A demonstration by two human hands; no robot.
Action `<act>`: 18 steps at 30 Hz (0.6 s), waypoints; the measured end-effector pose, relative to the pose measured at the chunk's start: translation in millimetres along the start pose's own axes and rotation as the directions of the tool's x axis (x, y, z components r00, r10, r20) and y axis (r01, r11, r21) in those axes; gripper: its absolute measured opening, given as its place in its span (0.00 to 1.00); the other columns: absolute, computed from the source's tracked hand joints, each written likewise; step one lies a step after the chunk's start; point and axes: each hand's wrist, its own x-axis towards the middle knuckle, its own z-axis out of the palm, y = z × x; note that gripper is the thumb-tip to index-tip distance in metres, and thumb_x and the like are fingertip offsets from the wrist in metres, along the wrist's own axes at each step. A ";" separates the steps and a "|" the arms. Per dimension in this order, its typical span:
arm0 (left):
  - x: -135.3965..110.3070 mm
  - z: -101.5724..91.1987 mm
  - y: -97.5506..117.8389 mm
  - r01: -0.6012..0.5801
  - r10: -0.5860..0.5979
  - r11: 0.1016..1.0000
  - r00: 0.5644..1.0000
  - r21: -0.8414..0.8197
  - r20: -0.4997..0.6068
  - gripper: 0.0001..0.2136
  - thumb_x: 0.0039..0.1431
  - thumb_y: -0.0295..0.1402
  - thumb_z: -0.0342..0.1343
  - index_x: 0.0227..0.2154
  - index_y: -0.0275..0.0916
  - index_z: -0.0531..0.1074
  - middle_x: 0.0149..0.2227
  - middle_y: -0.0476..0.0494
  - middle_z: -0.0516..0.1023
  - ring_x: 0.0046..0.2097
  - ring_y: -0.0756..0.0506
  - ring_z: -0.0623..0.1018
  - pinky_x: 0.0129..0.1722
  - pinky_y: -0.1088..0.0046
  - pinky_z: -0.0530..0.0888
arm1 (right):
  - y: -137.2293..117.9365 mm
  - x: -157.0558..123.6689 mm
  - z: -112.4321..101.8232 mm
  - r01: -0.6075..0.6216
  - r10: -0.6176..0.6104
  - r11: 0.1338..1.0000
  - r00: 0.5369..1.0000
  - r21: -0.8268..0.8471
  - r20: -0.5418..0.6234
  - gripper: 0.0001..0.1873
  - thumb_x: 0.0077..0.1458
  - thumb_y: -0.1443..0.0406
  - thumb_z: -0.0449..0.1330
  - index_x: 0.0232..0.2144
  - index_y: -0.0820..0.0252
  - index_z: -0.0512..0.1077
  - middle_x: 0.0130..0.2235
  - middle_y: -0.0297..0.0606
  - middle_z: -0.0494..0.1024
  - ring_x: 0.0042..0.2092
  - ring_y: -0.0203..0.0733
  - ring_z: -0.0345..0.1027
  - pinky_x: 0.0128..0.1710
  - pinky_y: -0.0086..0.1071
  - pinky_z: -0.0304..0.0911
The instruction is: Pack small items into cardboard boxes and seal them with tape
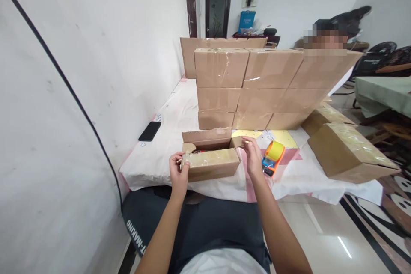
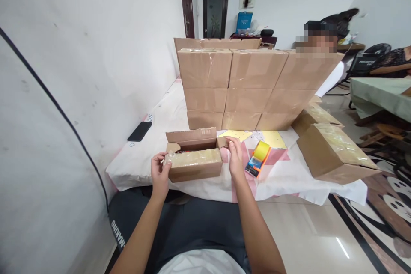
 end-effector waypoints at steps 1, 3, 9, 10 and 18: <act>0.3 4.5 -0.1 0.003 -0.003 1.000 1.000 0.005 -0.007 0.10 0.65 0.39 0.53 0.45 0.43 0.63 0.49 0.39 0.74 0.51 0.43 0.77 0.48 0.66 0.76 | 2.6 3.7 1.9 -0.016 0.017 1.000 0.999 0.014 -0.039 0.26 0.66 0.48 0.52 0.57 0.54 0.72 0.59 0.43 0.74 0.62 0.49 0.66 0.62 0.47 0.64; 1.1 6.9 1.0 -0.006 0.006 1.000 1.000 0.019 -0.002 0.11 0.65 0.38 0.53 0.47 0.43 0.63 0.49 0.39 0.73 0.51 0.43 0.77 0.47 0.67 0.76 | 5.5 6.2 6.3 -0.032 0.034 0.998 0.999 0.048 -0.041 0.27 0.65 0.49 0.55 0.60 0.52 0.68 0.63 0.43 0.70 0.66 0.48 0.62 0.62 0.45 0.65; 13.5 -31.9 23.9 -0.347 0.181 0.862 0.892 0.369 0.414 0.19 0.68 0.35 0.52 0.60 0.46 0.67 0.56 0.38 0.75 0.63 0.36 0.67 0.62 0.50 0.65 | 3.4 -13.3 10.5 0.009 -0.023 0.996 0.987 0.088 0.162 0.31 0.68 0.49 0.52 0.69 0.48 0.58 0.67 0.45 0.67 0.65 0.49 0.66 0.67 0.49 0.59; 17.1 -39.7 28.0 -0.459 0.249 0.800 0.840 0.386 0.483 0.19 0.68 0.34 0.54 0.60 0.47 0.68 0.55 0.39 0.77 0.62 0.36 0.68 0.62 0.48 0.64 | 2.3 -15.3 9.7 0.027 -0.036 0.999 0.977 0.046 0.209 0.30 0.69 0.49 0.51 0.67 0.50 0.62 0.63 0.45 0.72 0.65 0.50 0.67 0.69 0.51 0.56; 34.6 -43.9 38.4 -0.593 0.482 0.726 0.800 0.347 0.359 0.16 0.65 0.29 0.57 0.55 0.44 0.74 0.39 0.42 0.80 0.47 0.40 0.74 0.51 0.57 0.70 | -9.7 16.5 2.3 0.149 -0.133 0.980 0.983 -0.131 0.123 0.28 0.66 0.48 0.54 0.62 0.53 0.70 0.59 0.46 0.75 0.53 0.49 0.74 0.59 0.48 0.66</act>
